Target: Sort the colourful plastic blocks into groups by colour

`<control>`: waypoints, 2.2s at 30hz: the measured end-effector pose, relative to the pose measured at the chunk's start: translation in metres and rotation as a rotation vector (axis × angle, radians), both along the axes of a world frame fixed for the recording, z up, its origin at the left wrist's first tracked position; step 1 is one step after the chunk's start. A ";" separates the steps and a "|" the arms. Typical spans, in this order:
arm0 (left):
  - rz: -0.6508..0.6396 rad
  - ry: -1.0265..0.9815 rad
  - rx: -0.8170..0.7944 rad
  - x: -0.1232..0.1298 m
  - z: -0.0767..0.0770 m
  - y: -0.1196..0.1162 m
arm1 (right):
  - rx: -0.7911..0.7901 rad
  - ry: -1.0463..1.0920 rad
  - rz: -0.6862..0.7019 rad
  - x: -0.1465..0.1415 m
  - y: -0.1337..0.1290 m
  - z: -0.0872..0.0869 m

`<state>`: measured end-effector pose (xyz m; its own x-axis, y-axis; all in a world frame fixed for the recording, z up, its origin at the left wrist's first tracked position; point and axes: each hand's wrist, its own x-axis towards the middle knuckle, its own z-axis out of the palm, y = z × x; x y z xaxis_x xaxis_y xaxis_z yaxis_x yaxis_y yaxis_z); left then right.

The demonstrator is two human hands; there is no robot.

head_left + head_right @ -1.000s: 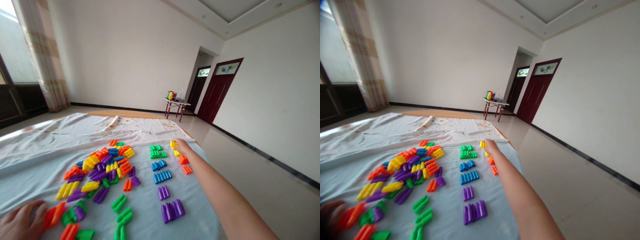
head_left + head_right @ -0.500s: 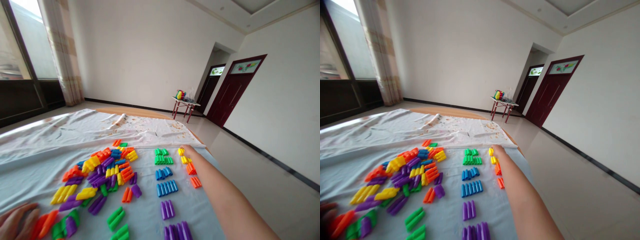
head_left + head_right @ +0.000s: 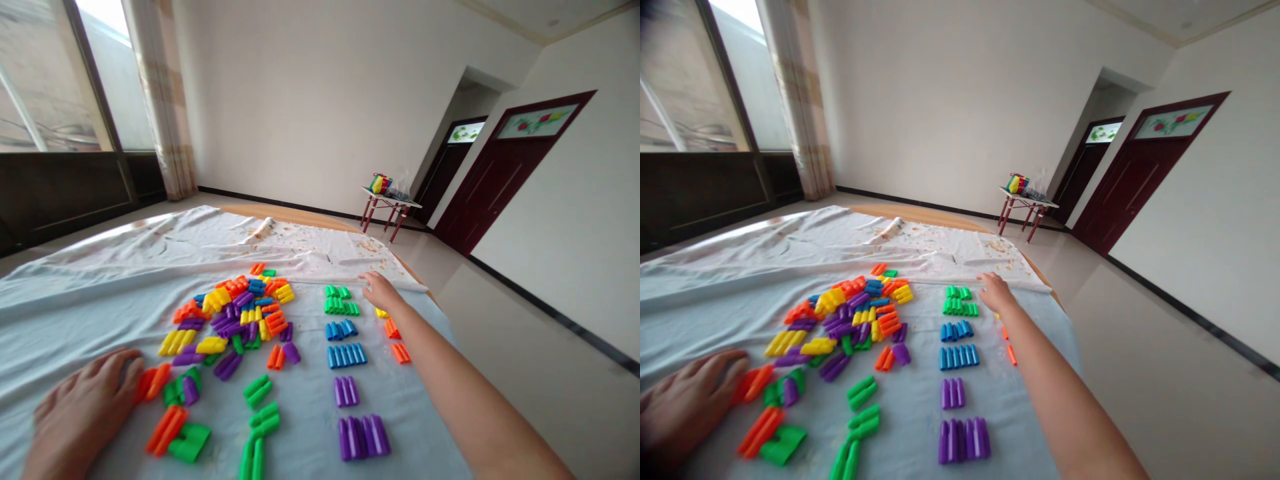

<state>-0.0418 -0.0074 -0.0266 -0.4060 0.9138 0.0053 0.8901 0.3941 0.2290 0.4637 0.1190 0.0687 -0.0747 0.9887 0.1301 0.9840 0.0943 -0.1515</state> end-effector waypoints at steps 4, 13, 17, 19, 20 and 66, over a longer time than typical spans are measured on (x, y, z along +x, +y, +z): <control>-0.030 0.093 0.080 0.006 0.007 -0.004 | 0.047 0.248 0.345 -0.073 -0.041 -0.004; -0.025 0.005 0.082 0.020 0.028 -0.012 | 0.056 0.258 0.320 -0.193 -0.075 -0.030; -0.052 -0.046 0.102 0.022 0.033 -0.016 | 0.009 0.162 0.249 -0.206 -0.078 -0.037; -0.055 -0.070 0.120 0.023 0.034 -0.018 | -0.012 0.162 0.276 -0.206 -0.083 -0.039; -0.055 -0.078 0.128 0.024 0.035 -0.019 | -0.023 0.186 0.304 -0.204 -0.087 -0.039; -0.042 -0.077 0.116 0.029 0.040 -0.019 | -0.005 0.513 0.595 -0.240 -0.141 -0.048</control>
<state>-0.0132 -0.0264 0.0133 -0.3704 0.9252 0.0823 0.8835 0.3236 0.3388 0.2235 -0.0216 0.0205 -0.5233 0.8022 0.2875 0.5757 0.5816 -0.5747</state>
